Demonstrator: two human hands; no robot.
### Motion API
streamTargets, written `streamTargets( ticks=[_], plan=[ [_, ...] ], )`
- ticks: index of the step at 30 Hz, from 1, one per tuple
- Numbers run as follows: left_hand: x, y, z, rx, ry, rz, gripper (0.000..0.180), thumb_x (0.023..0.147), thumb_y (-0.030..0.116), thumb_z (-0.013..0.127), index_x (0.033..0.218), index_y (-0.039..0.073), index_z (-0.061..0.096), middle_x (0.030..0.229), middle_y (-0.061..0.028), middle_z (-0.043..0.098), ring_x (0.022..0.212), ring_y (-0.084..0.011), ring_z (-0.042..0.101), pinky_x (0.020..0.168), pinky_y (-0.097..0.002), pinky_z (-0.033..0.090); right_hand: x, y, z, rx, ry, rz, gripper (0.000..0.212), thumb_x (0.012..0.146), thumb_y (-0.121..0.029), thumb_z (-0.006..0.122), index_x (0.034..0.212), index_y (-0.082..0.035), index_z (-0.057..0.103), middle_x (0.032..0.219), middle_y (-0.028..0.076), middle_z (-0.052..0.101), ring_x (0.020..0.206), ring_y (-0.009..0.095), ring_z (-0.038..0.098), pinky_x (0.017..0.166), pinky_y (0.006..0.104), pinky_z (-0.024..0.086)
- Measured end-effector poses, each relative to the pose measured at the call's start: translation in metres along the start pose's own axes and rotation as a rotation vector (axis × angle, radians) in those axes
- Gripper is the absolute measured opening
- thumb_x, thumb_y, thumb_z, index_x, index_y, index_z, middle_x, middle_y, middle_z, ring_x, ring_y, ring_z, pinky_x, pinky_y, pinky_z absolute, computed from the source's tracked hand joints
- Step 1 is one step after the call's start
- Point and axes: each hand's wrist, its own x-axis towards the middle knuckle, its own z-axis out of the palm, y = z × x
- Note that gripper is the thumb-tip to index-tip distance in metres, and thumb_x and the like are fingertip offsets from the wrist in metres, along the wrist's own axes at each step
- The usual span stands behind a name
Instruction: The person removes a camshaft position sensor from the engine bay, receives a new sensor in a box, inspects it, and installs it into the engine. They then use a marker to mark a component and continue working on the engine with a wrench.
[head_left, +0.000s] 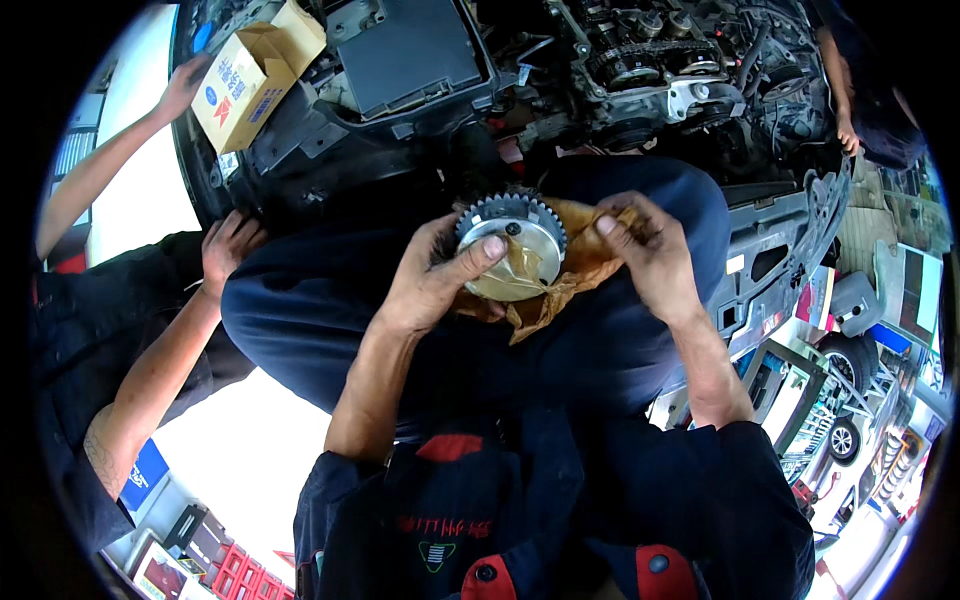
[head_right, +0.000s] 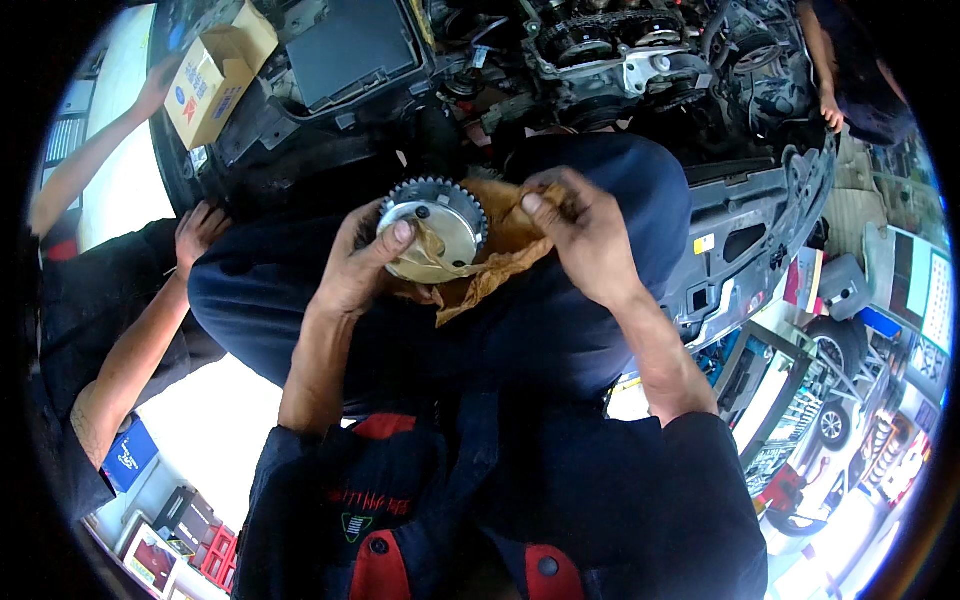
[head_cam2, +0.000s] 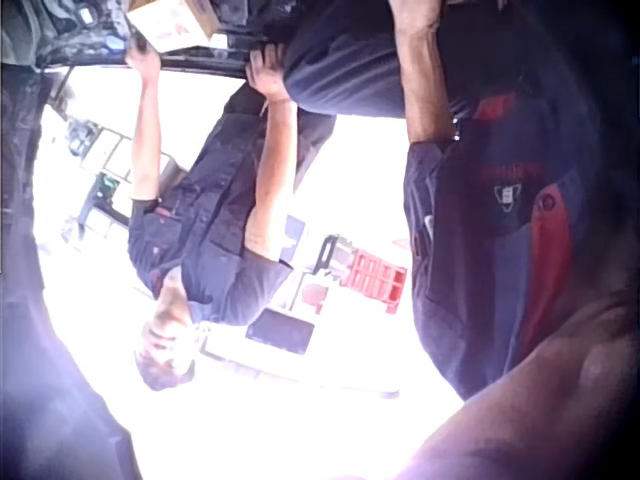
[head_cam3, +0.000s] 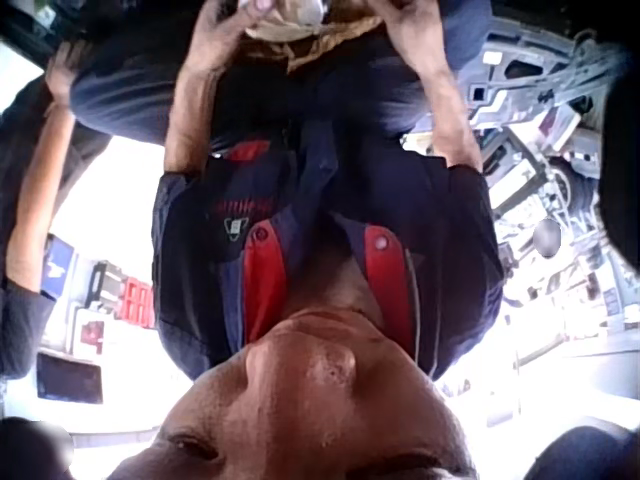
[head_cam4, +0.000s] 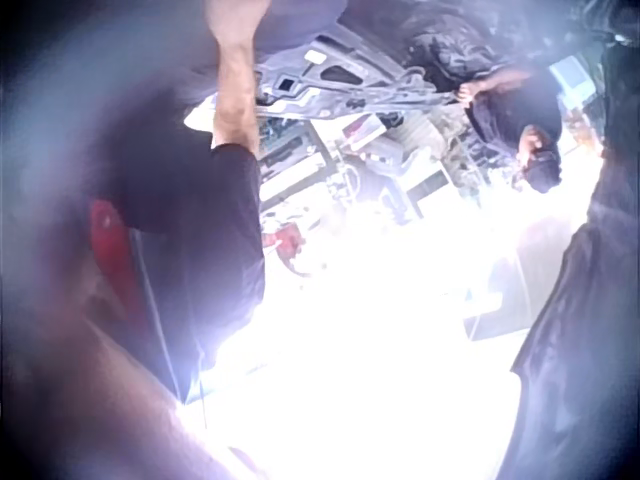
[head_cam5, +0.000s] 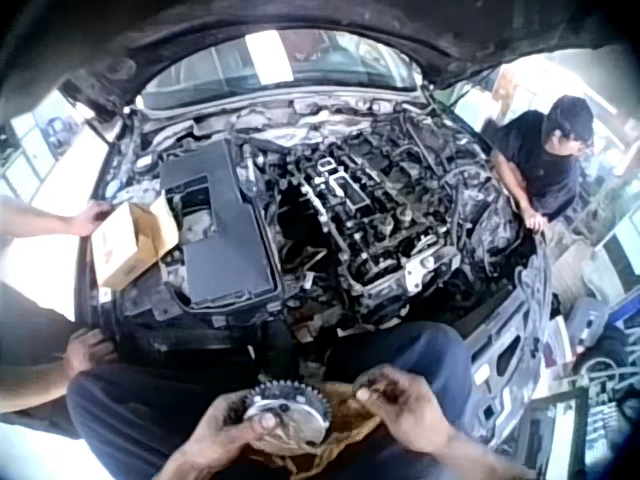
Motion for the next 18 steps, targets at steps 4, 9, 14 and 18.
streamTargets(
  ticks=[4, 9, 14, 18],
  plan=[
    [0.004, -0.015, 0.001, -0.013, -0.005, -0.053, 0.065, 0.091, 0.048, 0.073, 0.122, -0.008, 0.060, 0.101, -0.0145, 0.070, 0.088, -0.0212, 0.071, 0.071, -0.0320, 0.061, -0.003, -0.005, 0.005, 0.514, 0.201, 0.105, 0.023, 0.101, -0.016, 0.064, 0.116, 0.001, 0.063, 0.105, 0.006, 0.069, 0.095, 0.014, 0.065, 0.088, 0.0279, 0.052],
    [0.009, -0.021, 0.006, 0.038, 0.111, -0.080, 0.066, 0.092, 0.048, 0.073, 0.125, -0.008, 0.059, 0.104, -0.0132, 0.070, 0.099, -0.0190, 0.067, 0.091, -0.0312, 0.053, -0.015, -0.006, 0.012, 0.816, 0.137, 0.026, 0.024, 0.099, -0.016, 0.066, 0.119, -0.003, 0.064, 0.109, 0.006, 0.068, 0.101, 0.013, 0.064, 0.089, 0.0299, 0.052],
    [0.012, -0.037, 0.006, 0.088, 0.128, -0.047, 0.064, 0.094, 0.037, 0.073, 0.133, -0.010, 0.054, 0.120, -0.0155, 0.065, 0.111, -0.0190, 0.062, 0.098, -0.0323, 0.049, -0.019, -0.021, 0.018, 0.180, -0.217, -0.471, 0.024, 0.093, -0.026, 0.074, 0.105, -0.005, 0.073, 0.127, 0.014, 0.066, 0.118, 0.024, 0.062, 0.100, 0.0379, 0.049],
    [0.015, -0.064, -0.008, 0.012, 0.068, 0.005, 0.060, 0.096, 0.025, 0.070, 0.140, -0.009, 0.048, 0.131, -0.0149, 0.060, 0.119, -0.0197, 0.058, 0.103, -0.0330, 0.046, -0.018, -0.027, 0.025, 0.297, -0.216, -0.325, 0.035, 0.101, -0.028, 0.061, 0.126, -0.004, 0.066, 0.131, 0.016, 0.064, 0.126, 0.029, 0.059, 0.109, 0.0416, 0.045]
  ],
)
